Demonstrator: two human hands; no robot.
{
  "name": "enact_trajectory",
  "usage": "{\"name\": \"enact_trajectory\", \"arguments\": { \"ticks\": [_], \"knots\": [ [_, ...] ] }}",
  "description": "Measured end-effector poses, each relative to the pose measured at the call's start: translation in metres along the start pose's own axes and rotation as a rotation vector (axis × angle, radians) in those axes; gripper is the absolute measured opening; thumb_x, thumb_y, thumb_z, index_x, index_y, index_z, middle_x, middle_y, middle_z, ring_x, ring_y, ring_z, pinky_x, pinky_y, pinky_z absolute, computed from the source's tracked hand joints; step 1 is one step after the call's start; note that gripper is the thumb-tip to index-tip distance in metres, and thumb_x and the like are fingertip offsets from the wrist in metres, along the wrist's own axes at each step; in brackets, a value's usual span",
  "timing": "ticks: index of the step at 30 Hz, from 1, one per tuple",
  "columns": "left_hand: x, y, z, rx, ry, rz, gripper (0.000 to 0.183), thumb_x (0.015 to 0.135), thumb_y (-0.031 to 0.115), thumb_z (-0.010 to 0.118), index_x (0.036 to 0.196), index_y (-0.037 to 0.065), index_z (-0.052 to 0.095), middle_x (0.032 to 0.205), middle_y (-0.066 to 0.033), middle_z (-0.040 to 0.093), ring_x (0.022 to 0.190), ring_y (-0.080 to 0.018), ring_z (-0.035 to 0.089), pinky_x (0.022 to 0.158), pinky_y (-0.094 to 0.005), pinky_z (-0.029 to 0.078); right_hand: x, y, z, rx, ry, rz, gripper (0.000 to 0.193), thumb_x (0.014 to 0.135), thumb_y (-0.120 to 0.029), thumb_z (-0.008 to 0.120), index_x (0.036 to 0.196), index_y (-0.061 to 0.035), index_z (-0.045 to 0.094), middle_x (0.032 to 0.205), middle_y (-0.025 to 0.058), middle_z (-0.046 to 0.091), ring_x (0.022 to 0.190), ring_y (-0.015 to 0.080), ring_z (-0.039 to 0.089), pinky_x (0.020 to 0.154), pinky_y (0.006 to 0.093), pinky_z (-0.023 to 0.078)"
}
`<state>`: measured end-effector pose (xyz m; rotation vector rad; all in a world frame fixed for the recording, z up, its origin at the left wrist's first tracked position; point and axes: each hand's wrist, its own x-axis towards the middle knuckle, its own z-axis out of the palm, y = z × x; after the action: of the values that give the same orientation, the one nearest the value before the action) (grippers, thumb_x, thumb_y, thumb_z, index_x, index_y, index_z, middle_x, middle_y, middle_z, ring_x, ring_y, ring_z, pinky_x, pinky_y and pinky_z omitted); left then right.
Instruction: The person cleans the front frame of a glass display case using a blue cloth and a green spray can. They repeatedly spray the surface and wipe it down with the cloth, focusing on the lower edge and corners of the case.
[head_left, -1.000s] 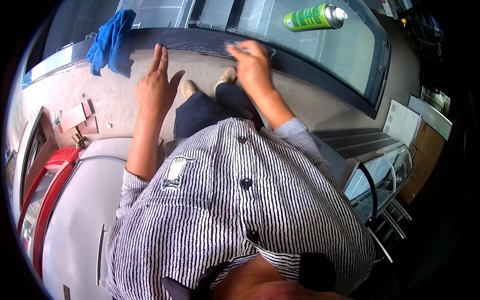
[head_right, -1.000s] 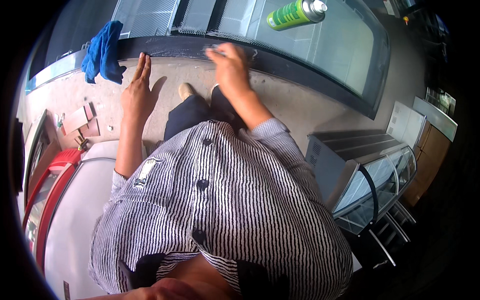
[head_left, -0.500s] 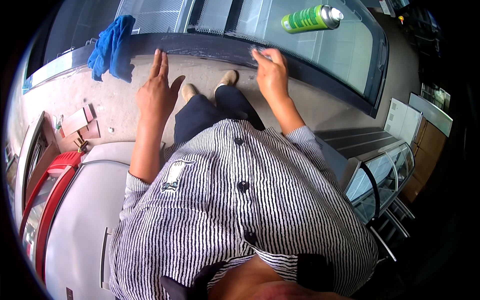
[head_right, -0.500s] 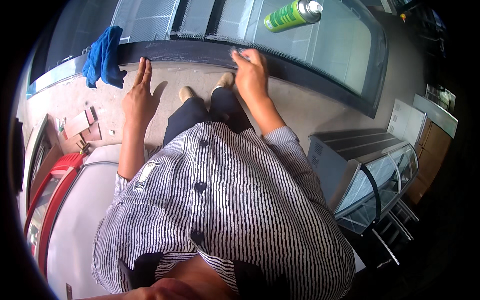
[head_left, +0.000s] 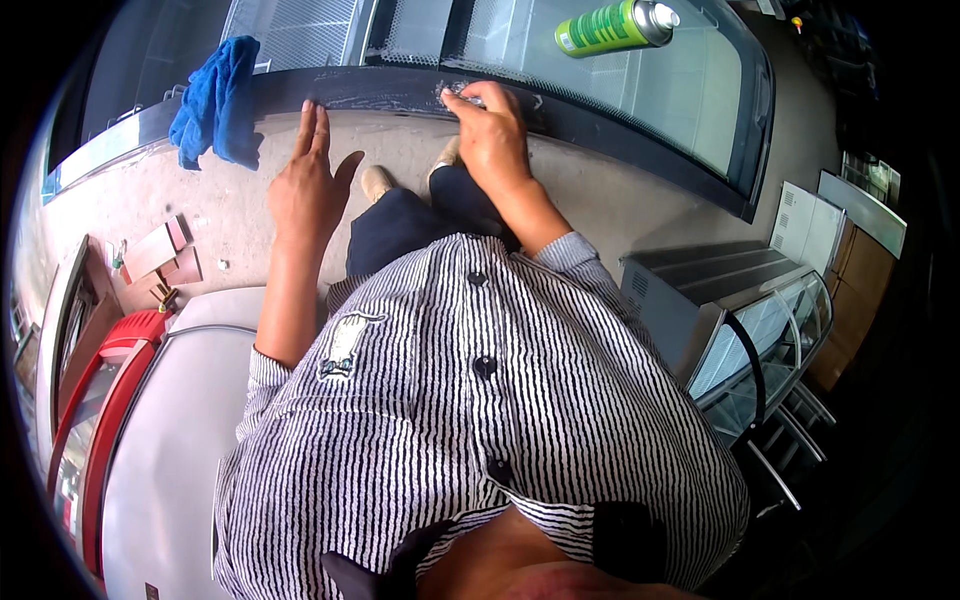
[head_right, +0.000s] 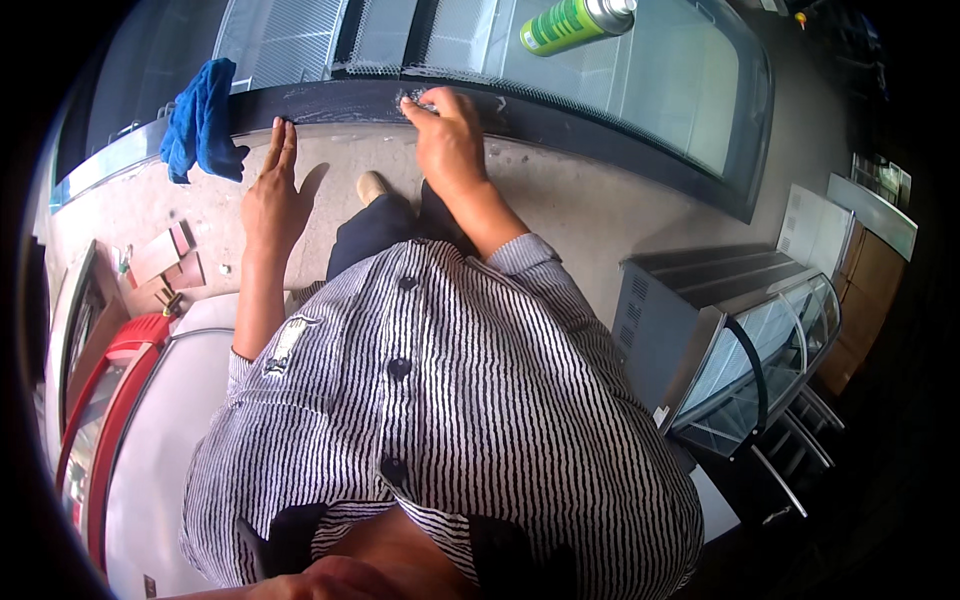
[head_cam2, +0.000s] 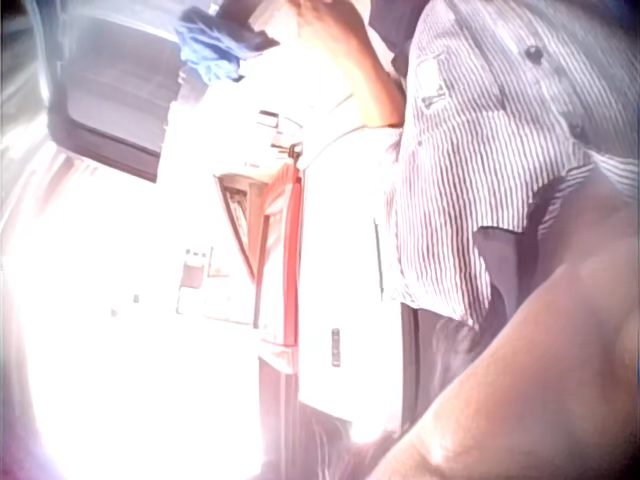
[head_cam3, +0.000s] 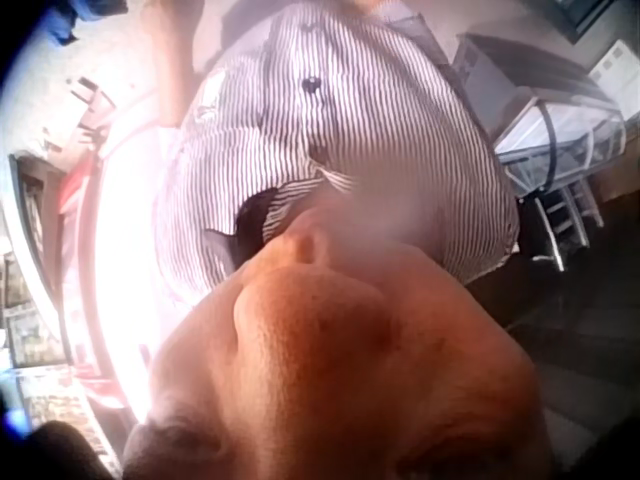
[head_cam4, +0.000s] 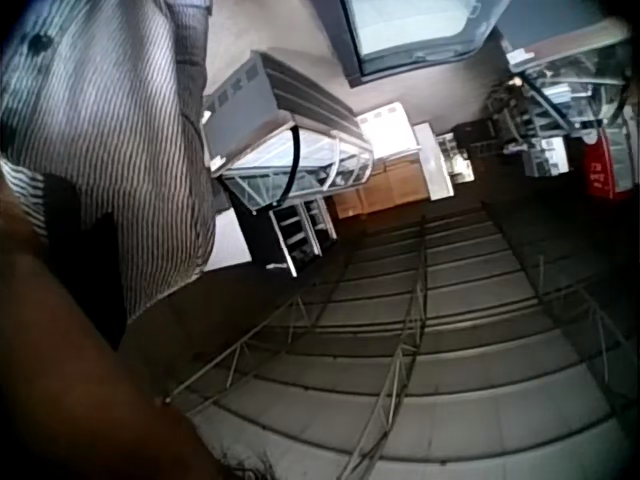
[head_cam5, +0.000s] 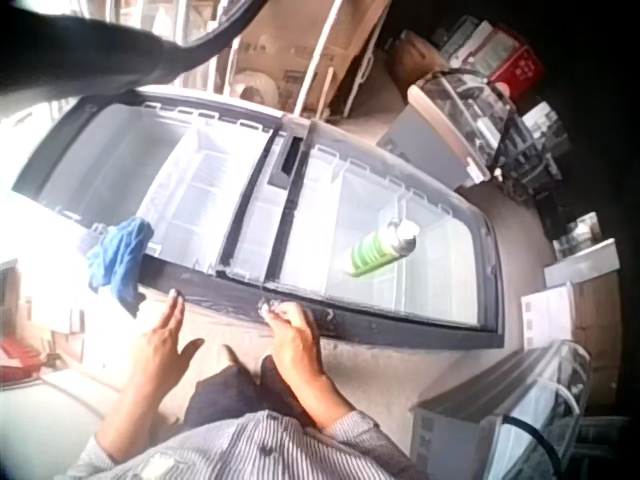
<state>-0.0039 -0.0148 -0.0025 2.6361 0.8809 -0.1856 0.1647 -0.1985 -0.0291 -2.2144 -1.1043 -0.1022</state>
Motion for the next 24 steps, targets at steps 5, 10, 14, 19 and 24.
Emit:
{"name": "enact_trajectory", "arguments": {
  "ticks": [5,10,14,19,24],
  "knots": [
    [-0.003,-0.003,-0.002,-0.009,-0.008,-0.013,0.071,0.093,0.042,0.062,0.154,0.017,0.034,0.16,0.0043,0.033,0.105,-0.0274,0.068,0.074,-0.0358,0.057,-0.03,0.029,-0.047,-0.182,-0.034,0.124,0.037,0.078,0.008,0.064,0.108,-0.01,0.076,0.097,0.0145,0.063,0.09,0.032,0.062,0.081,0.0387,0.05],
    [-0.001,0.002,-0.005,0.003,-0.016,-0.003,0.073,0.091,0.047,0.063,0.151,0.014,0.039,0.158,0.002,0.036,0.1,-0.0271,0.07,0.075,-0.0364,0.057,-0.013,-0.008,-0.007,-0.082,-0.032,0.027,0.034,0.079,0.005,0.064,0.108,-0.0102,0.076,0.099,0.0125,0.063,0.093,0.0326,0.06,0.085,0.039,0.049],
    [-0.003,-0.003,-0.006,0.01,-0.014,-0.007,0.073,0.09,0.047,0.063,0.151,0.014,0.039,0.158,0.0022,0.036,0.1,-0.0274,0.07,0.075,-0.0365,0.057,-0.033,0.019,-0.038,-0.12,-0.067,0.071,0.036,0.077,0.008,0.063,0.106,-0.0092,0.076,0.101,0.0134,0.062,0.094,0.0338,0.059,0.085,0.0406,0.049],
    [0.0,0.0,-0.006,0.012,-0.022,0.009,0.074,0.09,0.047,0.064,0.151,0.014,0.039,0.158,0.0021,0.036,0.1,-0.0276,0.07,0.074,-0.0364,0.057,-0.011,-0.006,-0.01,-0.073,-0.013,0.011,0.033,0.078,0.004,0.062,0.105,-0.0096,0.076,0.101,0.0132,0.063,0.091,0.0332,0.058,0.083,0.0409,0.047],
    [-0.004,-0.005,-0.004,-0.002,0.016,0.014,0.074,0.09,0.047,0.064,0.151,0.014,0.039,0.157,0.0018,0.037,0.098,-0.028,0.07,0.074,-0.0366,0.057,-0.027,0.023,-0.049,-0.173,-0.112,0.029,0.041,0.078,0.007,0.059,0.109,-0.0132,0.077,0.104,0.0114,0.065,0.096,0.0319,0.06,0.087,0.0383,0.048]
  ]
}}
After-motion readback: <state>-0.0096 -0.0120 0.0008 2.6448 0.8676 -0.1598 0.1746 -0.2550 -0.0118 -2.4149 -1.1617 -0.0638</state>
